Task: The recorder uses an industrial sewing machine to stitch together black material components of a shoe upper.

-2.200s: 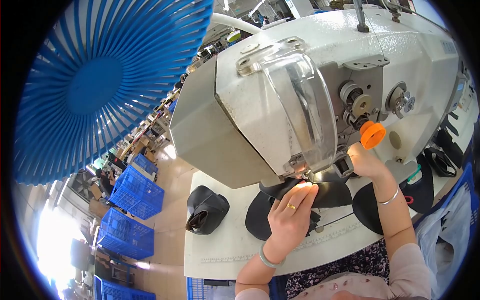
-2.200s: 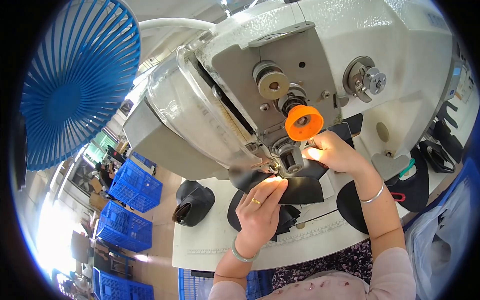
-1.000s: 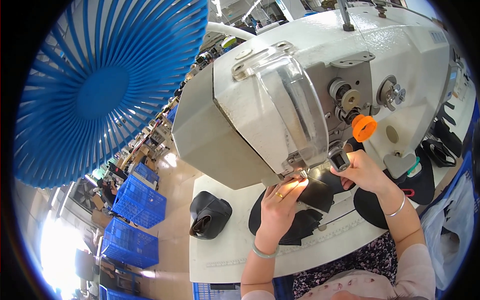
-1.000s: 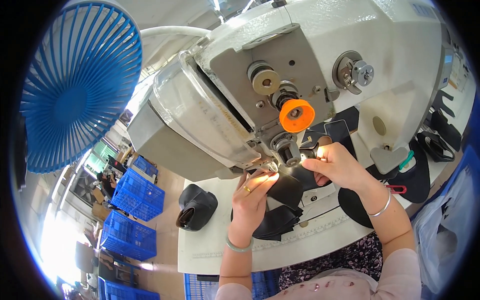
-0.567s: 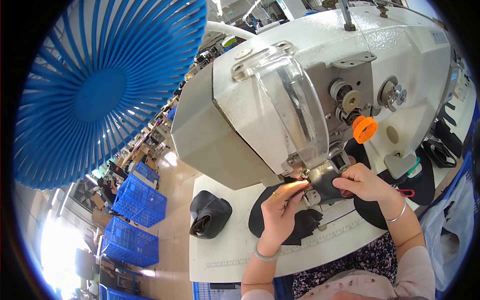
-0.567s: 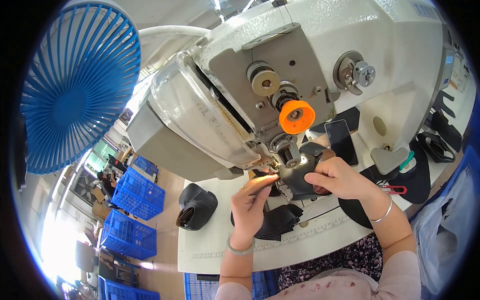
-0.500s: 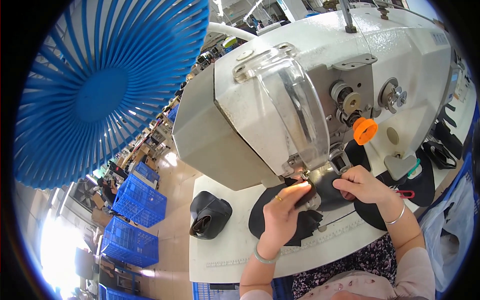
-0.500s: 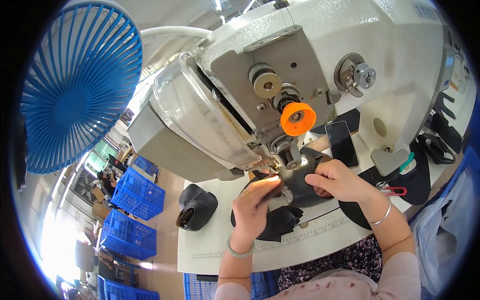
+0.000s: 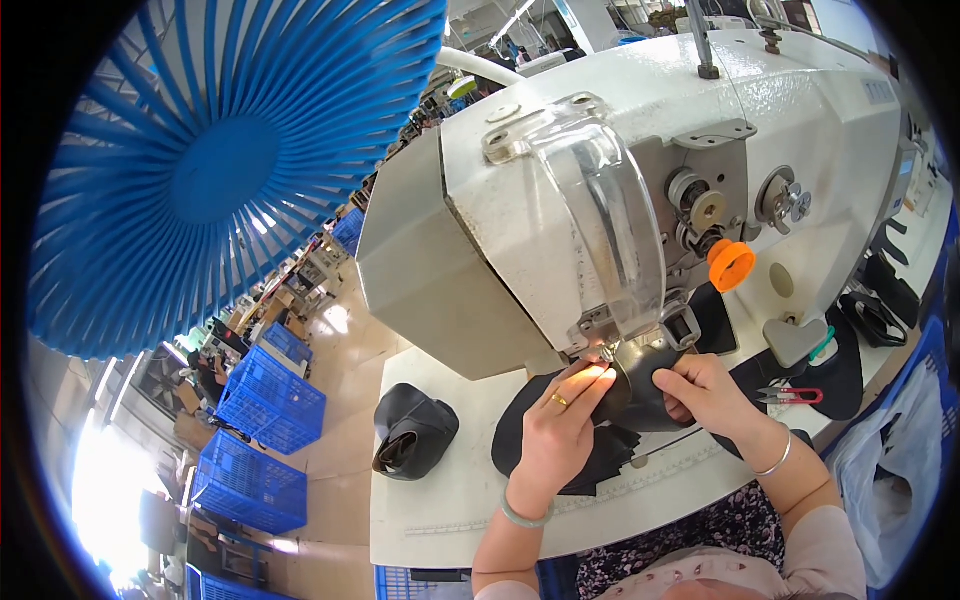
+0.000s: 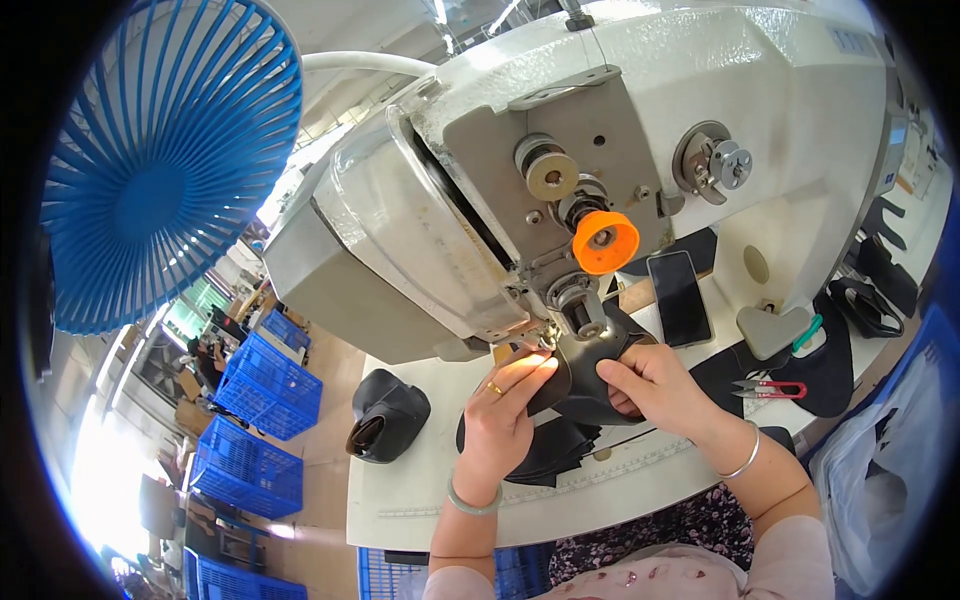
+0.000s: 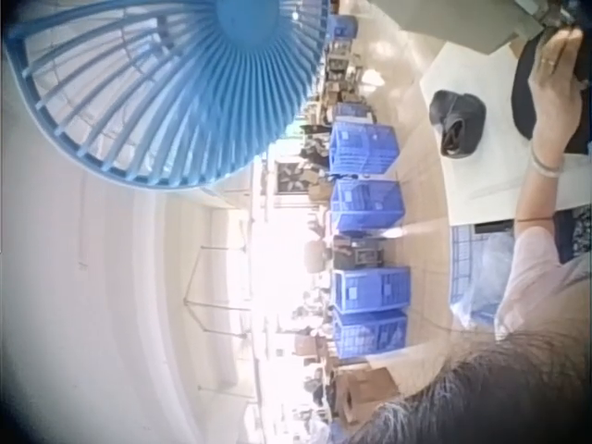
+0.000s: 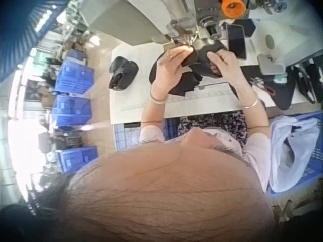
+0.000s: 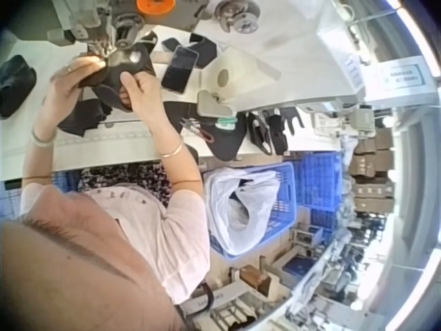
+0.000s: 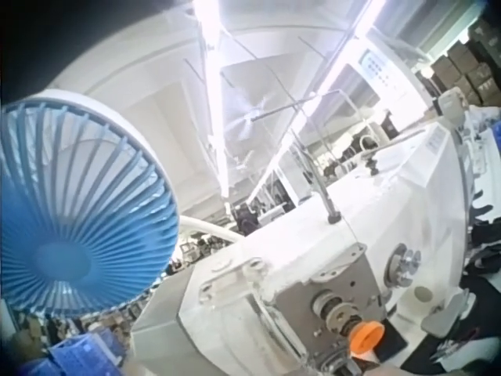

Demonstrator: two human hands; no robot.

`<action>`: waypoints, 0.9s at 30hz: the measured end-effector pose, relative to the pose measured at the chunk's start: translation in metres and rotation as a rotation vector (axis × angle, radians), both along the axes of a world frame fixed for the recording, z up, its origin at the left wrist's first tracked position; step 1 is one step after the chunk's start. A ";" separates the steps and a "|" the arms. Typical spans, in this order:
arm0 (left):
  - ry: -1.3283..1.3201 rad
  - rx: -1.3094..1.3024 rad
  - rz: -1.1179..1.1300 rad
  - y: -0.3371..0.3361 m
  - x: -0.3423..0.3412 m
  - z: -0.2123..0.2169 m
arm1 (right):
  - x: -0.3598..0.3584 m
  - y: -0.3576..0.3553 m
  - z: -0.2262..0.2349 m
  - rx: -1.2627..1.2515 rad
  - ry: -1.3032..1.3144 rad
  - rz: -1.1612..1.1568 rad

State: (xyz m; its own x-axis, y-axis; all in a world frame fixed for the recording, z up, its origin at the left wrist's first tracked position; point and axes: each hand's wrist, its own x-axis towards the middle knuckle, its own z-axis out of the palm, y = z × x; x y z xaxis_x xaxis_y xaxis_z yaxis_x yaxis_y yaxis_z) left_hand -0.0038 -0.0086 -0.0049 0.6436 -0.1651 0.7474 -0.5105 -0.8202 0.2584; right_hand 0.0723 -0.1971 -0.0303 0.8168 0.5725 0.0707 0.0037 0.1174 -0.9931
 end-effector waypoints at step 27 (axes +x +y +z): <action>-0.056 -0.007 -0.002 0.001 0.009 -0.006 | 0.002 0.014 0.016 -0.091 -0.147 -0.105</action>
